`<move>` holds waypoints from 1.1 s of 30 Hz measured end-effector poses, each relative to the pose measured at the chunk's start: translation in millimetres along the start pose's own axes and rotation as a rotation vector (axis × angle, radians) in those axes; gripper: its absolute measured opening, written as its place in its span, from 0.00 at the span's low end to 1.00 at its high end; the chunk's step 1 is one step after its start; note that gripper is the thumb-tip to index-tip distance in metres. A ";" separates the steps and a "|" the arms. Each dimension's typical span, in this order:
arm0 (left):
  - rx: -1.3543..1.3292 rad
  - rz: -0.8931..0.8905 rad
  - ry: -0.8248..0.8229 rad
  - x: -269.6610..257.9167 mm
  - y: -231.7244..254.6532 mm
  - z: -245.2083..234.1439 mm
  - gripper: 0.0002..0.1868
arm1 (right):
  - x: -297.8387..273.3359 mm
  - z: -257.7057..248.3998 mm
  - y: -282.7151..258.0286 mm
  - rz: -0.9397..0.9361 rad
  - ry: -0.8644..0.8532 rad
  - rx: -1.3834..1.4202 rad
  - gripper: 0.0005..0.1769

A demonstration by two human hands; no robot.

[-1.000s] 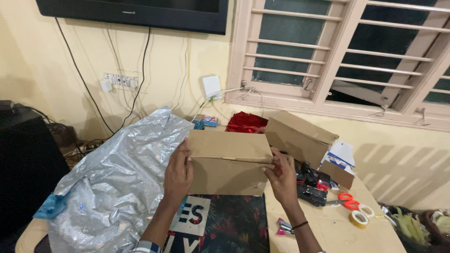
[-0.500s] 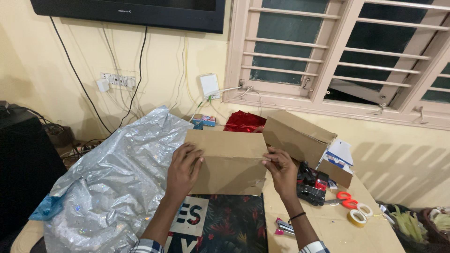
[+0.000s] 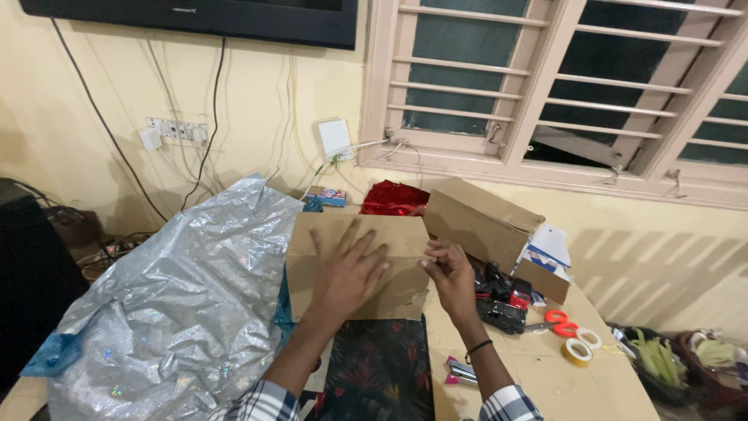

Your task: The person places small wrapped items into a blue and white branded box, then closes it. They then place the branded box into a larger brown cardboard box and use a stapler to secure the flaps shut.

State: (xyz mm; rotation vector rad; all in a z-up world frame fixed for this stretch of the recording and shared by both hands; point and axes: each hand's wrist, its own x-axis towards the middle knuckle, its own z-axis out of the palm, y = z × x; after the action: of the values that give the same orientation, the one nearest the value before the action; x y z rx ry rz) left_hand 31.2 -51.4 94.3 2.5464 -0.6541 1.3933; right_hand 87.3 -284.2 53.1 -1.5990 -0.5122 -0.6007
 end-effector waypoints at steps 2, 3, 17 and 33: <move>-0.036 -0.020 -0.060 6.6 3.5 9.0 0.17 | -1.0 -0.6 0.8 -0.001 -0.012 0.019 0.10; -0.054 -0.029 -0.090 8.8 4.7 13.4 0.17 | -2.8 -1.0 0.3 -0.001 -0.018 0.029 0.10; -0.163 -0.044 0.087 -0.4 1.4 29.2 0.14 | -112.0 -113.4 -43.8 0.442 -0.423 -0.632 0.35; -0.144 -0.059 0.102 -8.4 6.9 21.9 0.22 | -122.1 -83.6 -17.1 0.239 -0.209 -0.496 0.15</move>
State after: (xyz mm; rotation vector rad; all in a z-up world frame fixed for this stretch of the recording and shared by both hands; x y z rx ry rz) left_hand 40.9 -62.6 74.7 2.3479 -0.6327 1.3930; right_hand -23.9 -363.2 -6.7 -2.1737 -0.3286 -0.3965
